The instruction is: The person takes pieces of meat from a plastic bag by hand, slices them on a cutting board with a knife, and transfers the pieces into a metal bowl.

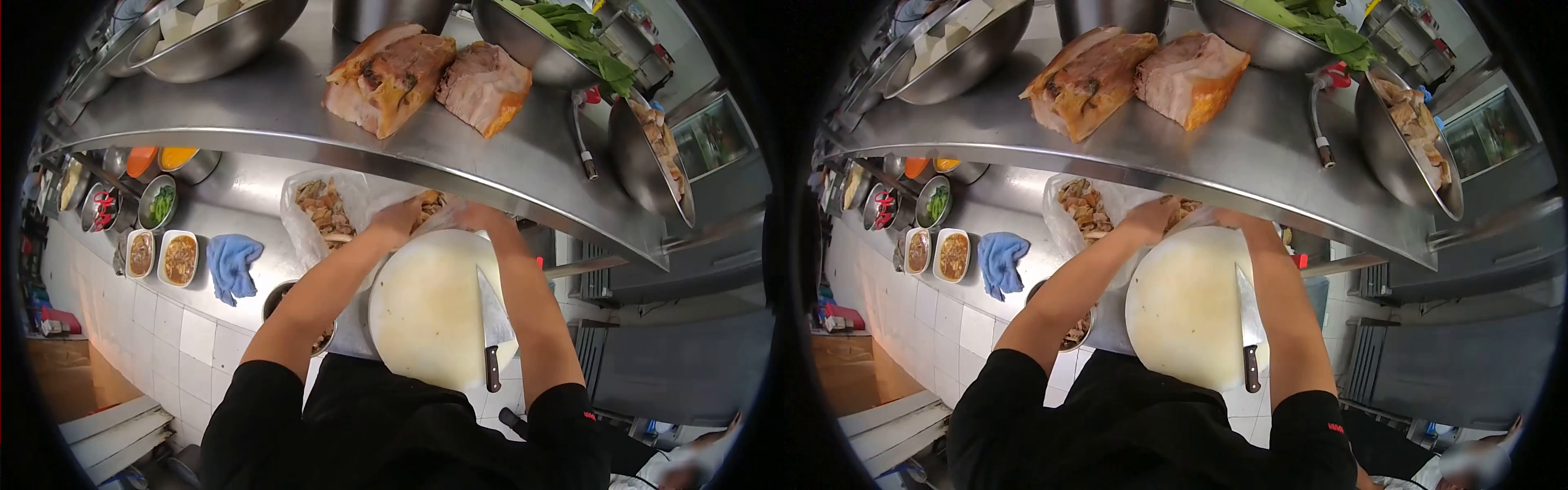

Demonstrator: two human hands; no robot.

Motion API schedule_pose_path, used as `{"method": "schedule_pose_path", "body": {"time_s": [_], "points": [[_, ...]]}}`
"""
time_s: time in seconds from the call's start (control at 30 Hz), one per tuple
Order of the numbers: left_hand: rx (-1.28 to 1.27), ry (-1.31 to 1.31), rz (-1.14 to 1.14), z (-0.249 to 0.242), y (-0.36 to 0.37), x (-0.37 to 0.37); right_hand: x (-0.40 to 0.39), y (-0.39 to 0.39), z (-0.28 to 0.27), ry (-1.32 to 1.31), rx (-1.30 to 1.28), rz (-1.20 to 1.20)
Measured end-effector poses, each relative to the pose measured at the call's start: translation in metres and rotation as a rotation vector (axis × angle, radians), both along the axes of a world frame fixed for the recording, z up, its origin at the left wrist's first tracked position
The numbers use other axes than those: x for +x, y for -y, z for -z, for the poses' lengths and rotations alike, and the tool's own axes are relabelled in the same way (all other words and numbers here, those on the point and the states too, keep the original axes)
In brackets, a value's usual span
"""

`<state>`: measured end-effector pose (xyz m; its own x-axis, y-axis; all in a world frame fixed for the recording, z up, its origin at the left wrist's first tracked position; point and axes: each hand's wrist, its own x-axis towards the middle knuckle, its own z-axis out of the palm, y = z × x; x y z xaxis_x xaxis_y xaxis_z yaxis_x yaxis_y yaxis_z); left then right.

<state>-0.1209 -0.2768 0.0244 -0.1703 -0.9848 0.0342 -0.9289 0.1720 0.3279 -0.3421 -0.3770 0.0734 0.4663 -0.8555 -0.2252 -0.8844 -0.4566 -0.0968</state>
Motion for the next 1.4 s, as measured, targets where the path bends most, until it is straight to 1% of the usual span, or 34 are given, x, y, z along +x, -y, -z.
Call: {"method": "schedule_pose_path", "body": {"time_s": [0.03, 0.07, 0.17, 0.27, 0.33, 0.37, 0.43, 0.47, 0.53, 0.57, 0.63, 0.67, 0.73, 0.77, 0.8, 0.87, 0.93, 0.97, 1.0, 1.07, 1.17, 1.2, 1.3, 1.33, 1.4], "points": [[0.051, -0.068, 0.013, 0.020, 0.002, 0.007, -0.001, 0.007, -0.008, -0.088, 0.038, -0.002], [0.105, -0.136, 0.026, 0.034, 0.001, 0.012, -0.008, 0.017, -0.002, -0.159, 0.061, -0.001], [0.484, 0.017, -0.120, 0.039, 0.011, 0.025, -0.036, 0.033, 0.021, -0.284, 0.078, -0.005], [0.452, 0.162, 0.026, -0.001, 0.010, 0.026, -0.060, 0.031, 0.047, -0.314, -0.007, -0.019], [0.286, 0.040, 0.073, 0.011, 0.031, 0.022, -0.059, 0.016, 0.042, -0.245, -0.081, -0.046], [0.203, -0.020, 0.097, 0.015, 0.040, 0.018, -0.043, 0.002, 0.018, -0.168, -0.073, -0.061], [0.107, -0.116, 0.041, 0.008, 0.048, -0.004, -0.011, -0.028, -0.029, -0.018, -0.056, -0.090], [0.057, -0.165, 0.014, 0.004, 0.049, -0.013, -0.008, -0.027, -0.022, 0.047, 0.016, -0.069], [0.018, -0.063, 0.093, -0.006, 0.031, -0.019, -0.008, -0.015, 0.003, 0.181, 0.149, -0.027], [-0.001, -0.010, 0.131, -0.011, 0.021, -0.019, -0.016, -0.012, 0.012, 0.070, 0.121, -0.003], [0.038, -0.121, 0.003, -0.004, 0.014, -0.016, -0.032, -0.009, 0.018, -0.147, 0.067, 0.044], [0.058, -0.175, -0.061, -0.001, 0.012, -0.011, -0.039, -0.009, 0.021, -0.093, 0.076, 0.054], [0.201, -0.289, -0.121, 0.011, 0.007, 0.009, -0.049, -0.032, 0.009, 0.010, 0.097, 0.074], [0.269, -0.349, -0.154, 0.017, 0.007, 0.019, -0.054, -0.055, 0.005, 0.260, -0.093, 0.021], [0.271, -0.270, -0.079, 0.019, 0.008, 0.028, -0.059, -0.085, 0.000, 0.508, -0.283, -0.037], [0.289, -0.112, 0.064, 0.025, 0.006, 0.041, -0.070, -0.140, -0.020, 0.630, -0.351, 0.021], [0.185, -0.108, 0.037, 0.034, 0.009, 0.049, -0.092, -0.194, -0.018, 0.669, -0.318, 0.145], [0.130, -0.103, 0.026, 0.034, 0.012, 0.051, -0.105, -0.219, -0.014, 0.617, -0.293, 0.230], [0.106, -0.136, 0.000, 0.018, 0.011, 0.052, -0.117, -0.243, -0.009, 0.562, -0.267, 0.316], [0.062, -0.201, -0.039, -0.036, 0.002, 0.048, -0.127, -0.289, -0.015, 0.494, -0.193, 0.452], [0.210, -0.797, -0.184, -0.055, -0.005, 0.042, -0.136, -0.340, -0.012, 0.313, -0.334, 0.376], [0.272, -0.961, -0.214, -0.078, -0.017, 0.031, -0.139, -0.349, -0.005, 0.268, -0.264, 0.388], [0.409, -1.197, -0.154, -0.092, -0.043, 0.005, -0.140, -0.350, 0.004, 0.264, -0.141, 0.418], [0.407, -1.184, -0.130, -0.091, -0.054, -0.006, -0.138, -0.344, -0.001, 0.290, -0.117, 0.432], [0.516, -1.289, -0.053, -0.079, -0.082, -0.031, -0.145, -0.335, 0.004, 0.313, -0.173, 0.391]]}}
